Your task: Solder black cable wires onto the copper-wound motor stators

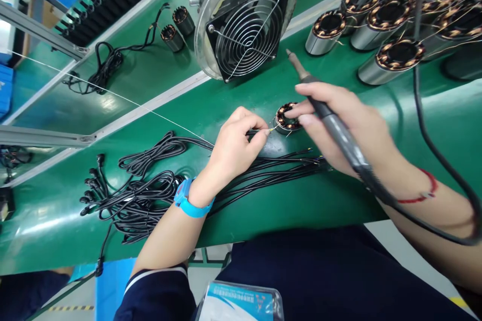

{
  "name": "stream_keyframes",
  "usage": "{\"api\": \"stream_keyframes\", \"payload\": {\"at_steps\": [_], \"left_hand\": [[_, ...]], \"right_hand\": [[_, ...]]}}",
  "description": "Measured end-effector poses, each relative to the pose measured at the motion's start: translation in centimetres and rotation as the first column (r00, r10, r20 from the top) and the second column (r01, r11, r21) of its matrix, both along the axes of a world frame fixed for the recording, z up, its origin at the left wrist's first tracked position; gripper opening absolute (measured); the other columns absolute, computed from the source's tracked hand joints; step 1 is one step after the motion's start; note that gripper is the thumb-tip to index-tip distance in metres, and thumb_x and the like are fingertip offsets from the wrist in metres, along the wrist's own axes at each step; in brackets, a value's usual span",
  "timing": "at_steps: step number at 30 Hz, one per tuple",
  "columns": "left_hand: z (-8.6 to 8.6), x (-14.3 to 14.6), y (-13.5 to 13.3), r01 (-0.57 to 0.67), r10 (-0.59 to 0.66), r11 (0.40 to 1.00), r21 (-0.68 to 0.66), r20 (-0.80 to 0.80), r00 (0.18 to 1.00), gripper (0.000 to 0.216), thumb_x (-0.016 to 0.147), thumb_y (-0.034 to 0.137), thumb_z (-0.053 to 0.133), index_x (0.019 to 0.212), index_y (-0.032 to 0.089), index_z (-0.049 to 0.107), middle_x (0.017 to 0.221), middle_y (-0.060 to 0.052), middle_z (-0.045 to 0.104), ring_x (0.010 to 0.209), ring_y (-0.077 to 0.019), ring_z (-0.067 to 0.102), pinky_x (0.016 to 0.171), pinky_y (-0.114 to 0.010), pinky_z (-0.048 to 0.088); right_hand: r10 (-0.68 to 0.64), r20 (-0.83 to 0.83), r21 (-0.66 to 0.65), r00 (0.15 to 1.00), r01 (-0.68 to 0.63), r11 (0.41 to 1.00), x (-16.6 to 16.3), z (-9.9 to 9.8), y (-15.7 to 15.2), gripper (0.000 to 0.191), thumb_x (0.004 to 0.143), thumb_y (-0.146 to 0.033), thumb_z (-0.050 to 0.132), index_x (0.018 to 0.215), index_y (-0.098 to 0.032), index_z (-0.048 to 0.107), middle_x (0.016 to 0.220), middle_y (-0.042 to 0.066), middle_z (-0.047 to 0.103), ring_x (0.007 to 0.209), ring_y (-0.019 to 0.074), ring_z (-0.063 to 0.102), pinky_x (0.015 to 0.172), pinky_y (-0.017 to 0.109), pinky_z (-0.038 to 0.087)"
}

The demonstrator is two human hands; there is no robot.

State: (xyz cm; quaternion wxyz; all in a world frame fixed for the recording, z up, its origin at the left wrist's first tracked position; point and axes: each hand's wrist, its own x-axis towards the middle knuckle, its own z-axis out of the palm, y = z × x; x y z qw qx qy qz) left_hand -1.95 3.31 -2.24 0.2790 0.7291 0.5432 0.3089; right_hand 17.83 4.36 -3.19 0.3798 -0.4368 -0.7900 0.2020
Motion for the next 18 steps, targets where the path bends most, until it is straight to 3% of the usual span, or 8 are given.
{"api": "stream_keyframes", "payload": {"at_steps": [3, 7, 11, 14, 18], "left_hand": [[0.0, 0.2, -0.1, 0.01, -0.01, 1.0, -0.002, -0.008, 1.0, 0.014, 0.08, 0.005, 0.062, 0.072, 0.017, 0.062, 0.077, 0.001, 0.061, 0.077, -0.0119, 0.055, 0.072, -0.025, 0.045], [0.0, 0.5, -0.2, -0.024, 0.024, 1.0, -0.019, -0.022, 0.999, 0.016, 0.079, 0.004, 0.062, 0.069, 0.017, 0.06, 0.074, 0.002, 0.059, 0.071, -0.0107, 0.053, 0.065, -0.024, 0.043], [0.0, 0.8, -0.3, -0.08, 0.08, 0.997, -0.02, -0.018, 0.997, 0.017, 0.078, 0.004, 0.063, 0.067, 0.017, 0.059, 0.071, 0.003, 0.056, 0.065, -0.0093, 0.049, 0.058, -0.023, 0.038], [0.1, 0.8, -0.3, -0.09, 0.089, 0.996, -0.021, -0.021, 0.996, 0.017, 0.078, 0.005, 0.062, 0.066, 0.017, 0.059, 0.07, 0.003, 0.056, 0.065, -0.0093, 0.049, 0.057, -0.023, 0.038], [0.0, 0.9, -0.3, -0.093, 0.092, 0.995, -0.026, -0.023, 0.995, 0.017, 0.078, 0.006, 0.062, 0.066, 0.017, 0.058, 0.07, 0.003, 0.056, 0.064, -0.0093, 0.048, 0.057, -0.024, 0.038]], "right_hand": [[-0.071, -0.109, 0.026, 0.992, 0.074, 0.997, 1.2, 0.3, -1.4, 0.04, 0.094, -0.024, 0.057, 0.134, -0.029, 0.055, 0.107, 0.002, 0.072, 0.097, 0.0193, 0.07, 0.091, 0.04, 0.056], [-0.069, -0.193, 0.169, 0.979, 0.102, 0.98, 2.3, -0.7, -2.7, 0.032, 0.086, -0.022, 0.068, 0.118, -0.025, 0.065, 0.096, 0.005, 0.073, 0.079, 0.016, 0.07, 0.073, 0.03, 0.058], [0.022, -0.161, 0.234, 0.987, 0.017, 0.972, 2.9, -1.4, -3.4, 0.015, 0.088, -0.025, 0.064, 0.103, -0.023, 0.064, 0.082, 0.005, 0.072, 0.066, 0.0142, 0.069, 0.057, 0.025, 0.056], [0.093, -0.167, 0.219, 0.981, -0.055, 0.974, 2.9, -1.4, -3.5, 0.012, 0.09, -0.023, 0.059, 0.101, -0.023, 0.062, 0.077, 0.002, 0.071, 0.066, 0.0149, 0.071, 0.057, 0.025, 0.059], [0.096, -0.173, 0.185, 0.98, -0.064, 0.981, 2.6, -1.2, -3.6, 0.012, 0.089, -0.021, 0.059, 0.101, -0.023, 0.062, 0.079, 0.003, 0.072, 0.067, 0.0152, 0.072, 0.06, 0.025, 0.06]]}}
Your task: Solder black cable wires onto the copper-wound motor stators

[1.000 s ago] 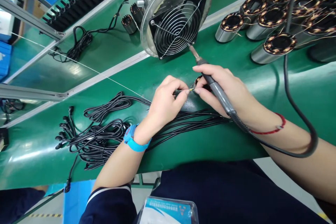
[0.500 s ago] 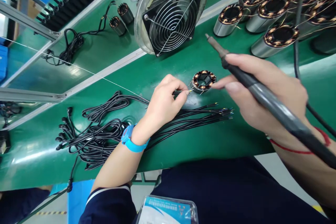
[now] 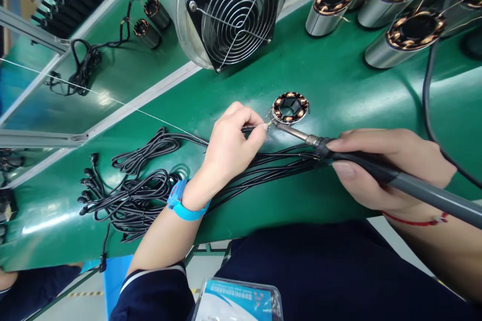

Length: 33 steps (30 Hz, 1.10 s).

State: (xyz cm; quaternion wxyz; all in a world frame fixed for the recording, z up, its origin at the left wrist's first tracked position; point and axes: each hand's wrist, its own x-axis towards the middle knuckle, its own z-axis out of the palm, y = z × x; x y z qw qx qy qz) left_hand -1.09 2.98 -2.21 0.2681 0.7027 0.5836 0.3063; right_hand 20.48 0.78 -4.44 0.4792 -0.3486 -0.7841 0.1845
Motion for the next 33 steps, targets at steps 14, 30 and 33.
{"api": "stream_keyframes", "payload": {"at_steps": [14, 30, 33], "left_hand": [[0.0, 0.1, 0.0, -0.008, 0.008, 1.0, -0.006, -0.038, 0.999, 0.018, 0.08, 0.007, 0.06, 0.067, 0.018, 0.055, 0.07, 0.003, 0.055, 0.065, -0.0101, 0.048, 0.063, -0.026, 0.044], [0.3, 0.2, 0.1, -0.023, 0.023, 1.0, -0.002, -0.024, 0.999, 0.017, 0.078, 0.008, 0.062, 0.065, 0.018, 0.056, 0.067, 0.003, 0.055, 0.063, -0.0099, 0.047, 0.063, -0.025, 0.042], [0.3, 0.2, 0.2, -0.031, 0.031, 0.999, -0.009, -0.028, 0.999, 0.016, 0.078, 0.009, 0.061, 0.065, 0.018, 0.057, 0.068, 0.003, 0.055, 0.064, -0.0103, 0.047, 0.063, -0.025, 0.042]], "right_hand": [[-0.006, 0.046, -0.001, 0.999, 0.006, 1.0, 0.0, 0.1, 0.0, 0.01, 0.088, -0.022, 0.059, 0.096, -0.026, 0.064, 0.078, 0.003, 0.073, 0.066, 0.0168, 0.072, 0.058, 0.026, 0.06], [-0.051, 0.227, -0.15, 0.973, 0.087, 0.985, -1.5, 3.0, 1.3, 0.034, 0.096, -0.027, 0.055, 0.13, -0.031, 0.056, 0.119, -0.002, 0.07, 0.099, 0.0169, 0.071, 0.084, 0.03, 0.059], [-0.02, 0.286, -0.192, 0.958, 0.078, 0.978, -1.9, 3.4, 2.3, 0.037, 0.098, -0.028, 0.049, 0.135, -0.027, 0.052, 0.119, 0.0, 0.07, 0.1, 0.0203, 0.07, 0.084, 0.036, 0.059]]}}
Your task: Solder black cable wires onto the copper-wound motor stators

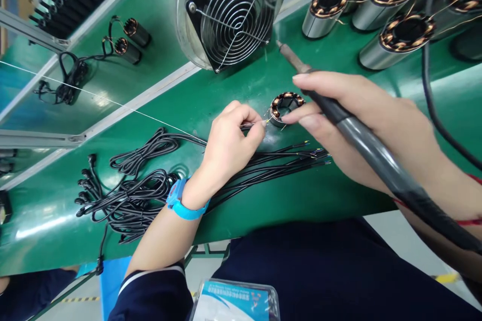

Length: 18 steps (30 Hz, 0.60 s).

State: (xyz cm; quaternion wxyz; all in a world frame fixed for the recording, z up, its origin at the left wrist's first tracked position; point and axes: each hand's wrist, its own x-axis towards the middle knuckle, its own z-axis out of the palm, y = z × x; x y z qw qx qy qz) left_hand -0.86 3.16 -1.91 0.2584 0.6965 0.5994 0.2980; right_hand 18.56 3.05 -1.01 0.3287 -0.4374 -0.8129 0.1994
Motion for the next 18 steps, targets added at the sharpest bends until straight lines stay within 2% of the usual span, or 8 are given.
{"api": "stream_keyframes", "payload": {"at_steps": [7, 13, 18], "left_hand": [[0.0, 0.0, 0.1, 0.0, 0.001, 1.0, -0.012, 0.035, 0.999, 0.016, 0.077, 0.008, 0.061, 0.065, 0.017, 0.058, 0.067, 0.003, 0.055, 0.063, -0.0097, 0.048, 0.063, -0.025, 0.043], [-0.1, 0.0, 0.1, 0.011, -0.005, 0.998, -0.055, 0.106, 0.994, 0.018, 0.082, 0.009, 0.057, 0.067, 0.018, 0.062, 0.067, 0.003, 0.058, 0.065, -0.0096, 0.051, 0.063, -0.024, 0.045], [-0.2, -0.3, -0.3, 0.06, -0.064, 0.996, 0.062, 0.07, 0.995, 0.016, 0.087, 0.012, 0.056, 0.077, 0.019, 0.067, 0.076, 0.0, 0.063, 0.074, -0.0121, 0.056, 0.068, -0.026, 0.047]], "right_hand": [[0.037, -0.023, -0.057, 0.999, -0.038, 0.998, -1.1, -1.9, 0.8, 0.045, 0.091, -0.023, 0.052, 0.136, -0.031, 0.048, 0.11, 0.0, 0.072, 0.105, 0.0246, 0.066, 0.091, 0.045, 0.054], [-0.07, -0.071, -0.036, 0.995, 0.068, 0.997, -1.7, -2.3, 0.2, 0.045, 0.089, -0.021, 0.054, 0.134, -0.028, 0.047, 0.096, 0.001, 0.071, 0.103, 0.0272, 0.065, 0.089, 0.048, 0.052], [-0.047, -0.043, -0.056, 0.998, 0.045, 0.997, -2.2, -2.5, 0.1, 0.044, 0.089, -0.021, 0.053, 0.131, -0.031, 0.046, 0.095, 0.001, 0.072, 0.103, 0.0279, 0.066, 0.089, 0.049, 0.051]]}}
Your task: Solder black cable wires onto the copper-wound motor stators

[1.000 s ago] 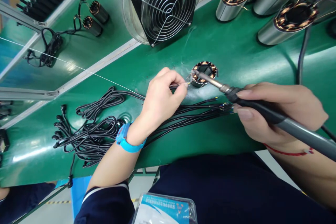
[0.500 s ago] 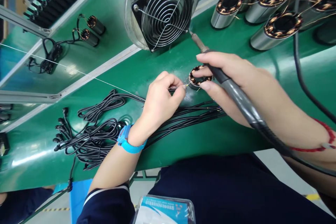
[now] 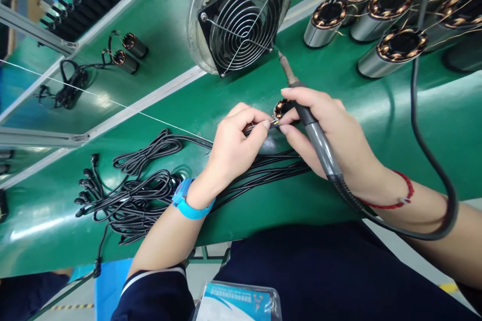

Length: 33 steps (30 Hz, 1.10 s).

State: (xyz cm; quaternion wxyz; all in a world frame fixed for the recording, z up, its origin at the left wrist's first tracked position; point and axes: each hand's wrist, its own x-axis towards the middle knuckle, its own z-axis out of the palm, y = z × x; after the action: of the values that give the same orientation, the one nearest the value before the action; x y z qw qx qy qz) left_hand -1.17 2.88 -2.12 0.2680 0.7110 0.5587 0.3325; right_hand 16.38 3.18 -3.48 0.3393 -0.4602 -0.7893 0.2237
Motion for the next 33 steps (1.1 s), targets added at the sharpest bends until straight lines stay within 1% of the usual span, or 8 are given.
{"api": "stream_keyframes", "payload": {"at_steps": [5, 8, 12, 15, 17, 21, 27, 33], "left_hand": [[0.01, -0.22, -0.45, 0.101, -0.091, 0.984, 0.149, -0.072, 0.993, 0.013, 0.089, 0.015, 0.058, 0.086, 0.02, 0.069, 0.089, -0.003, 0.066, 0.087, -0.0152, 0.06, 0.079, -0.03, 0.049], [-0.03, -0.22, -0.57, 0.13, -0.113, 0.968, 0.213, -0.091, 0.989, 0.013, 0.09, 0.014, 0.058, 0.087, 0.019, 0.07, 0.089, -0.004, 0.066, 0.088, -0.0153, 0.06, 0.08, -0.03, 0.049], [-0.07, -0.27, -0.59, 0.126, -0.102, 0.971, 0.201, -0.122, 0.987, 0.014, 0.09, 0.016, 0.058, 0.088, 0.02, 0.07, 0.089, -0.004, 0.066, 0.088, -0.0158, 0.06, 0.079, -0.031, 0.049], [-0.06, -0.34, -0.56, 0.113, -0.094, 0.974, 0.196, -0.102, 0.99, 0.013, 0.09, 0.016, 0.058, 0.088, 0.02, 0.07, 0.087, -0.004, 0.065, 0.086, -0.0154, 0.06, 0.078, -0.03, 0.049], [-0.05, -0.36, -0.56, 0.115, -0.102, 0.973, 0.201, -0.074, 0.992, 0.012, 0.09, 0.015, 0.059, 0.087, 0.019, 0.07, 0.086, -0.003, 0.066, 0.084, -0.0148, 0.06, 0.076, -0.03, 0.049], [-0.11, -0.38, -0.54, 0.118, -0.109, 0.969, 0.219, -0.054, 0.993, 0.011, 0.089, 0.015, 0.061, 0.087, 0.019, 0.071, 0.085, -0.003, 0.067, 0.083, -0.0138, 0.061, 0.075, -0.028, 0.049], [-0.48, -0.4, -0.5, 0.138, -0.119, 0.94, 0.313, -0.081, 0.99, 0.01, 0.089, 0.013, 0.062, 0.088, 0.016, 0.072, 0.085, -0.003, 0.066, 0.083, -0.0126, 0.061, 0.075, -0.026, 0.05], [-0.67, -0.37, -0.64, 0.187, -0.144, 0.913, 0.364, -0.142, 0.979, 0.009, 0.089, 0.013, 0.062, 0.092, 0.015, 0.07, 0.089, -0.005, 0.064, 0.084, -0.0133, 0.061, 0.074, -0.026, 0.05]], "right_hand": [[0.002, -0.057, 0.019, 0.998, -0.001, 1.0, 0.01, -0.13, -0.03, 0.043, 0.09, -0.021, 0.054, 0.131, -0.029, 0.045, 0.095, -0.001, 0.071, 0.104, 0.0253, 0.066, 0.09, 0.047, 0.052], [-0.028, -0.016, 0.025, 0.999, 0.028, 0.999, -0.04, -0.02, -0.26, 0.041, 0.09, -0.019, 0.054, 0.129, -0.029, 0.048, 0.094, 0.0, 0.072, 0.1, 0.0254, 0.067, 0.088, 0.047, 0.051], [-0.068, 0.032, 0.114, 0.997, 0.064, 0.991, -0.12, 0.19, -0.6, 0.039, 0.089, -0.021, 0.056, 0.128, -0.023, 0.051, 0.09, 0.003, 0.074, 0.091, 0.0286, 0.068, 0.082, 0.049, 0.049], [-0.056, 0.027, 0.16, 0.998, 0.051, 0.986, -0.08, 0.24, -0.66, 0.039, 0.089, -0.022, 0.058, 0.128, -0.017, 0.052, 0.088, 0.005, 0.073, 0.089, 0.0291, 0.069, 0.081, 0.049, 0.049], [-0.047, 0.022, 0.128, 0.999, 0.044, 0.991, -0.08, 0.24, -0.64, 0.04, 0.089, -0.021, 0.058, 0.129, -0.019, 0.051, 0.091, 0.004, 0.074, 0.091, 0.0283, 0.068, 0.082, 0.048, 0.049], [-0.049, 0.002, 0.035, 0.999, 0.049, 0.998, -0.12, 0.06, -0.56, 0.044, 0.09, -0.018, 0.056, 0.131, -0.029, 0.047, 0.096, 0.001, 0.073, 0.098, 0.0266, 0.067, 0.086, 0.047, 0.05], [-0.026, -0.134, 0.087, 0.991, 0.038, 0.996, 0.05, -0.56, -0.4, 0.049, 0.088, -0.021, 0.06, 0.134, -0.031, 0.046, 0.092, -0.001, 0.071, 0.102, 0.0253, 0.067, 0.091, 0.048, 0.052], [-0.017, -0.196, 0.066, 0.98, 0.031, 0.997, -0.12, -0.68, -0.12, 0.049, 0.088, -0.023, 0.06, 0.135, -0.028, 0.047, 0.09, 0.001, 0.068, 0.103, 0.0247, 0.066, 0.096, 0.046, 0.054]]}}
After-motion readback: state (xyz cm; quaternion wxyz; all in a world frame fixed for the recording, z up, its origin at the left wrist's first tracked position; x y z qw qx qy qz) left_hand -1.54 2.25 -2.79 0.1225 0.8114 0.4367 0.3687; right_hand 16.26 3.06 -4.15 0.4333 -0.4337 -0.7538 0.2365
